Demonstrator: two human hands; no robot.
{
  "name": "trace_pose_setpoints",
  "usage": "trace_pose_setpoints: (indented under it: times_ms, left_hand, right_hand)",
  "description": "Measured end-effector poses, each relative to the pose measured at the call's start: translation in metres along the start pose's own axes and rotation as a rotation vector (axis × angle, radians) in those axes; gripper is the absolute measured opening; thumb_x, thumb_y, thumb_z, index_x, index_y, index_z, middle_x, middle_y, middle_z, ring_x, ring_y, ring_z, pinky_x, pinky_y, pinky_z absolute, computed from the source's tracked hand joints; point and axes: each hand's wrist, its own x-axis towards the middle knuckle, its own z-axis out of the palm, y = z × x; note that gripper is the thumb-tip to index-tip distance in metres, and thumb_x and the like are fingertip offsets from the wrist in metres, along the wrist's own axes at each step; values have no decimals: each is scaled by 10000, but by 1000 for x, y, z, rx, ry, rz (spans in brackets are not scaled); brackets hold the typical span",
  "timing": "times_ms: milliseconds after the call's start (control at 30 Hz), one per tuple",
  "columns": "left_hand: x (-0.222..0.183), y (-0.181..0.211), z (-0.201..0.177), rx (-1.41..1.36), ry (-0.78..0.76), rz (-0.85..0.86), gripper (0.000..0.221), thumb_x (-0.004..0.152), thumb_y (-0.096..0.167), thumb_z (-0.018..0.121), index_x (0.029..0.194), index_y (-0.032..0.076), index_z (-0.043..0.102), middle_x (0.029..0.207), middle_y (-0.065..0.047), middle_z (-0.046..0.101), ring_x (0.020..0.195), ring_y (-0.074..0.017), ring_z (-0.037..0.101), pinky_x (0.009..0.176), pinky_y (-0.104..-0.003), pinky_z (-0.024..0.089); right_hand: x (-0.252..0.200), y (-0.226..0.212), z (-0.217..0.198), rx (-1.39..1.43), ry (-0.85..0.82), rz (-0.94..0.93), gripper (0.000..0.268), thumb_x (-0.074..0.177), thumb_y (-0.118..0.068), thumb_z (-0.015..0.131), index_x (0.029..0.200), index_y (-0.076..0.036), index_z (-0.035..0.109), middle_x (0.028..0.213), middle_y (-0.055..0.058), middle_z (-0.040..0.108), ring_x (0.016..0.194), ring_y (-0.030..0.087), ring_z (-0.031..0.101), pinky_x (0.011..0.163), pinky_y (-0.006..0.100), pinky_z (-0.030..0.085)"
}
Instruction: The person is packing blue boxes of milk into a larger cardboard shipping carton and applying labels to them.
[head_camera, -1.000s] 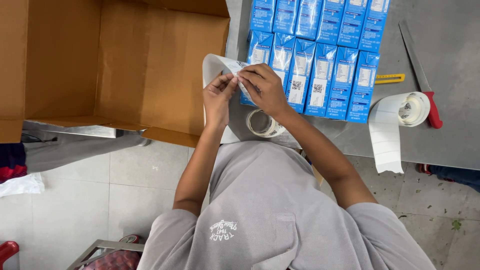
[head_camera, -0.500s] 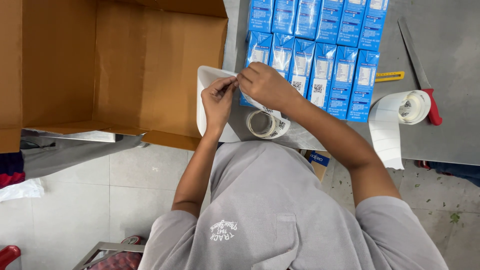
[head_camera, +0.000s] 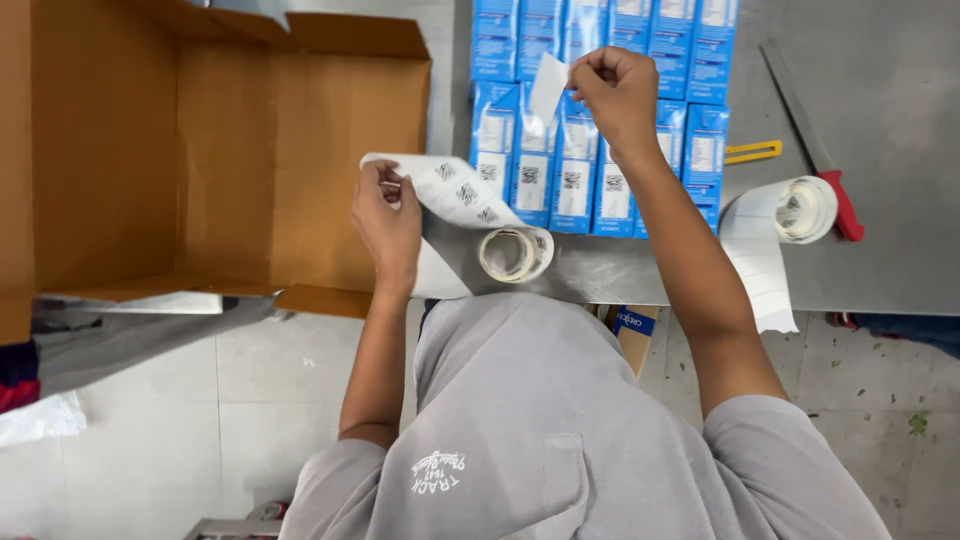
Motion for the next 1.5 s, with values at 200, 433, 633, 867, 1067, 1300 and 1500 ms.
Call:
trace_pose_setpoints:
  times_ms: [200, 433, 633, 867, 1067, 1300, 1500]
  left_hand:
    - [-2, 52, 90, -405, -512, -208, 281, 1030, 258, 683, 1077, -12, 744, 785, 16, 566, 632, -53, 477, 548, -224, 372]
    - [8, 34, 205, -604, -873, -910, 408, 974, 381, 709, 951, -25, 687, 629, 66, 406, 481, -37, 316, 405, -231, 214]
    - [-20, 13, 255, -482, -959, -398, 273, 905, 235, 828, 1015, -9, 773, 676, 67, 499, 572, -42, 380, 488, -249, 286]
    - [-52, 30, 266, -9, -865, 213, 222, 851, 277, 842, 969, 90, 828, 697, -43, 585, 598, -160, 551, 546, -340, 404]
    - [-59, 28, 273, 129, -873, 366, 223, 878, 290, 806, 1021, 119, 817, 793, -62, 626, 655, -208, 631, 585, -379, 472]
    - [-56, 17, 282, 254, -872, 517, 264, 832, 302, 820, 989, 96, 771, 886, -89, 639, 720, -258, 671, 615, -408, 511]
    - [-40, 23, 264, 305, -683, 543, 350, 851, 241, 828, 1043, 23, 634, 1012, -122, 658, 810, -321, 685, 642, -426, 528]
  right_hand:
    - [-33, -9, -49, 50, 73, 30, 89, 990, -48, 672, 934, -23, 737, 846, 32, 743, 731, 56, 688, 667, 216, 554]
    - [-96, -25, -108, -173, -6, -215, 30, 994, 2, 727, 970, 4, 710, 943, 67, 700, 802, 112, 637, 734, 268, 515]
    - [-132, -8, -155, -225, -131, -231, 62, 955, -22, 742, 1010, -20, 712, 1015, 71, 669, 860, 162, 661, 739, 282, 519]
    - [-164, 33, -178, -653, -180, -252, 127, 885, -70, 786, 991, -76, 716, 1009, 68, 642, 919, 269, 656, 766, 382, 526]
    - [-172, 52, -169, -690, -145, -266, 124, 895, -80, 781, 999, -78, 714, 999, 65, 643, 915, 268, 648, 802, 397, 525]
    - [-172, 58, -168, -667, -156, -264, 119, 871, -71, 770, 980, -61, 723, 970, 79, 630, 919, 274, 632, 826, 401, 517]
    - [-163, 68, -163, -502, -160, -180, 146, 815, -145, 716, 925, -61, 762, 972, 89, 634, 979, 285, 571, 848, 387, 481]
